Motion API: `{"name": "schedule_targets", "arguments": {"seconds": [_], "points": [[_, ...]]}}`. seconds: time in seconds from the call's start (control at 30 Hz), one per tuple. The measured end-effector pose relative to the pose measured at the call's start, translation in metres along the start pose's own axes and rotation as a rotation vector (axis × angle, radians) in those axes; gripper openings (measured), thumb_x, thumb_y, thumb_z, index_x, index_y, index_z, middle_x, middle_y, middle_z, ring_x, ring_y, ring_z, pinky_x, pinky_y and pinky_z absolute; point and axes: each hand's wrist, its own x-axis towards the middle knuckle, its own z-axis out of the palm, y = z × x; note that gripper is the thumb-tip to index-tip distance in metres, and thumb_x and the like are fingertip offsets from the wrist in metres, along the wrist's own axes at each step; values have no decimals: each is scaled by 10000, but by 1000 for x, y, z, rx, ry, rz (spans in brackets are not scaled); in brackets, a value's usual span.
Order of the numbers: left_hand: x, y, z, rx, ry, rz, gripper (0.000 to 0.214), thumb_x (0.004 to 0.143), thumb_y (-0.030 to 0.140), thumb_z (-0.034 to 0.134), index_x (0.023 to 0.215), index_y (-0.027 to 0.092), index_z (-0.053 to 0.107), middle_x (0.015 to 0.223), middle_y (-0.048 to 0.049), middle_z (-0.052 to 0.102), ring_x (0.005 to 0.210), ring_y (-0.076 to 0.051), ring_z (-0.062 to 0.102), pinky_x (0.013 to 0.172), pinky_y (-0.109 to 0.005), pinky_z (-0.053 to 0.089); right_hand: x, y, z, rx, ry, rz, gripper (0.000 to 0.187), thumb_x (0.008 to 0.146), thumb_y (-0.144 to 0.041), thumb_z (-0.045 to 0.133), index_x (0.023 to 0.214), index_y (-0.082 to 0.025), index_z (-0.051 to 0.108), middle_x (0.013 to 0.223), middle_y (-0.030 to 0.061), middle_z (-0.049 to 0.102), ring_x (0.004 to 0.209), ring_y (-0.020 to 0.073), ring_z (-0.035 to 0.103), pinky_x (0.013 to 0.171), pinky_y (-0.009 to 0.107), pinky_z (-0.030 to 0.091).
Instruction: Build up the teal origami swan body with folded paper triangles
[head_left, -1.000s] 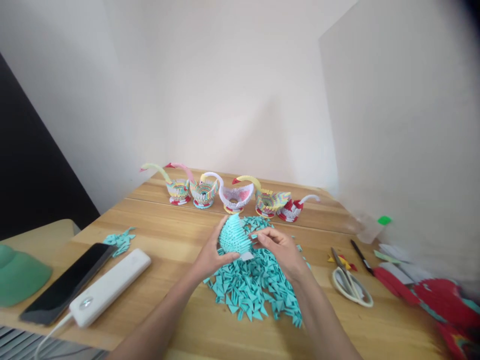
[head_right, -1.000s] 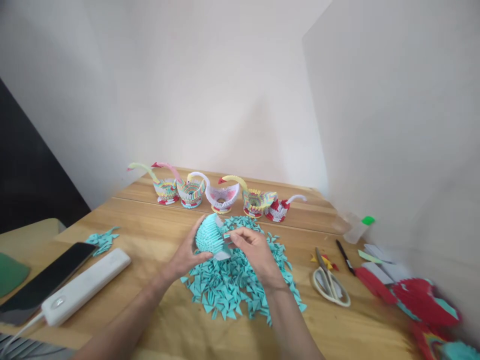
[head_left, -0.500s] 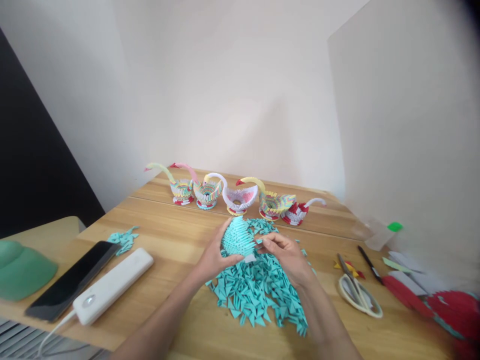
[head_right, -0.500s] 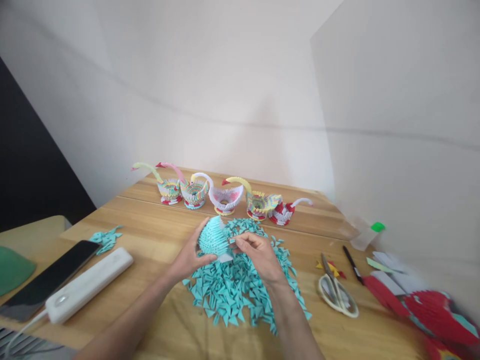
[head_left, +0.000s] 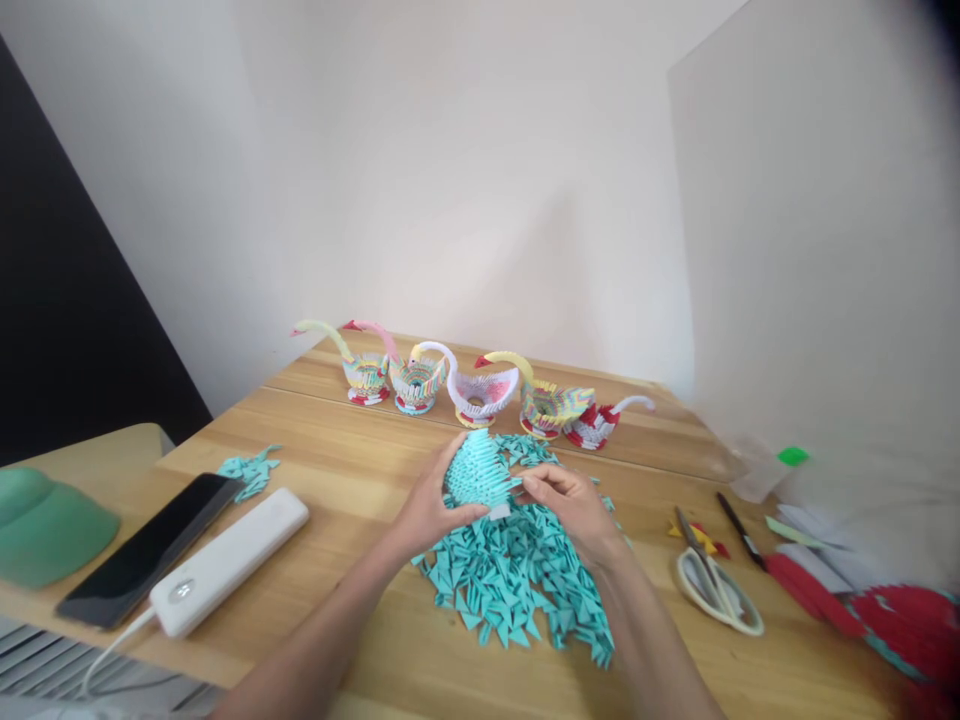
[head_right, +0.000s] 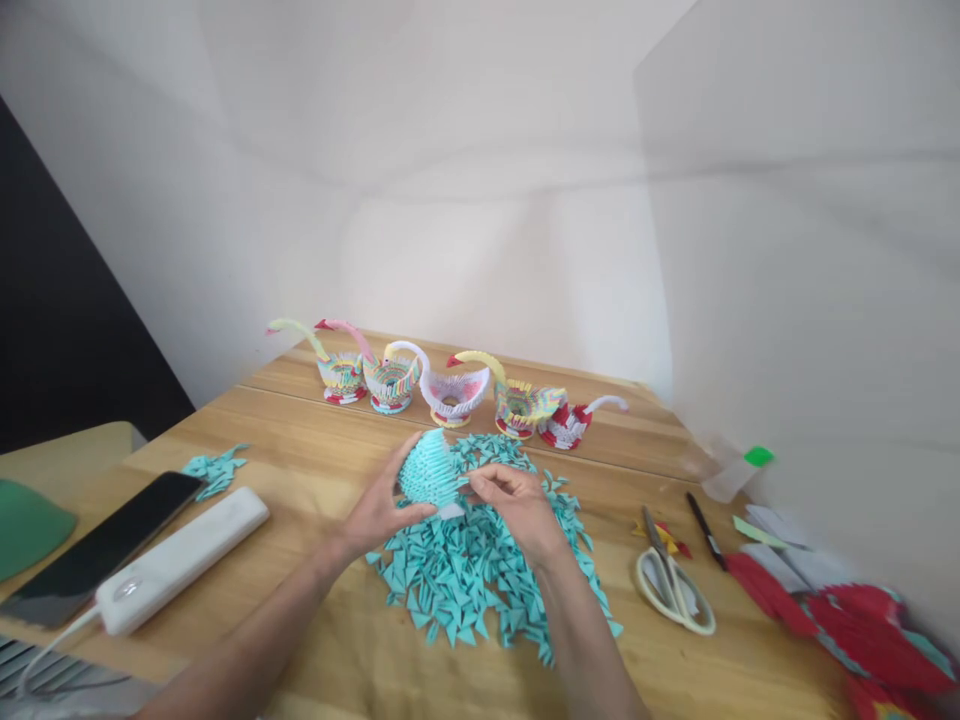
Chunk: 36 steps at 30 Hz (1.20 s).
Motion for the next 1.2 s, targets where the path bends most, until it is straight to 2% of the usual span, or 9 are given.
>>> {"name": "schedule_targets", "arguments": {"seconds": [0.23,0.43,0.53,0.63,0.7,0.83,1.03,1.13,1.2], "points": [[1,4,-2,103,11,56,916,681,362,773,1452,248,293,1463,-124,363,1352,-306,334,1122,-466,287,0,-3,-5,-79,-45,-14,285,727,-465,718,760,-182,718,738,27,687,716,186,631,699,303,494],[0,3,-2,163,24,73,914,677,396,772,1449,262,300,1460,-124,351,1361,-303,318,1121,-471,288,-1,1,-5,-144,-45,-52,267,761,-443,692,699,-184,702,673,21,661,686,178,601,685,298,474],[1,4,-3,171,27,73,910,681,399,768,1449,264,297,1460,-122,346,1357,-299,325,1117,-465,295,0,7,-3,-41,-28,-29,253,733,-426,726,835,-196,705,724,25,682,698,185,621,691,317,493],[1,5,-3,164,33,70,902,686,394,763,1447,241,303,1453,-127,356,1349,-296,334,1118,-451,294,1,10,1,57,-29,-28,345,707,-390,763,997,-225,673,896,48,708,833,210,644,737,335,514],[1,6,-4,147,39,59,897,685,391,762,1444,234,311,1447,-126,365,1343,-300,342,1117,-447,297,1,10,3,48,-26,-64,363,714,-377,763,1033,-237,659,958,54,699,906,216,634,760,331,516],[1,6,-3,113,51,24,889,684,373,761,1442,246,314,1443,-118,367,1329,-303,362,1098,-444,330,-1,8,6,-109,25,-160,271,750,-389,727,960,-233,655,928,48,691,877,208,632,752,321,514],[3,6,-3,126,60,22,886,683,366,761,1438,247,313,1424,-119,397,1313,-298,387,1103,-462,317,-6,-3,7,-442,41,-322,218,825,-309,624,1024,-290,711,1020,43,727,893,238,667,854,391,504],[3,4,-2,115,61,21,887,681,345,763,1439,257,311,1428,-118,400,1321,-309,376,1102,-474,312,-6,-5,5,-502,7,-420,190,849,-273,576,913,-310,751,943,27,746,928,256,668,897,414,486],[2,2,-1,112,64,23,883,684,346,762,1439,256,313,1430,-117,399,1323,-310,373,1098,-467,317,-3,-2,2,-483,-4,-416,183,848,-264,574,867,-302,752,911,25,747,927,255,670,880,405,494]]}}
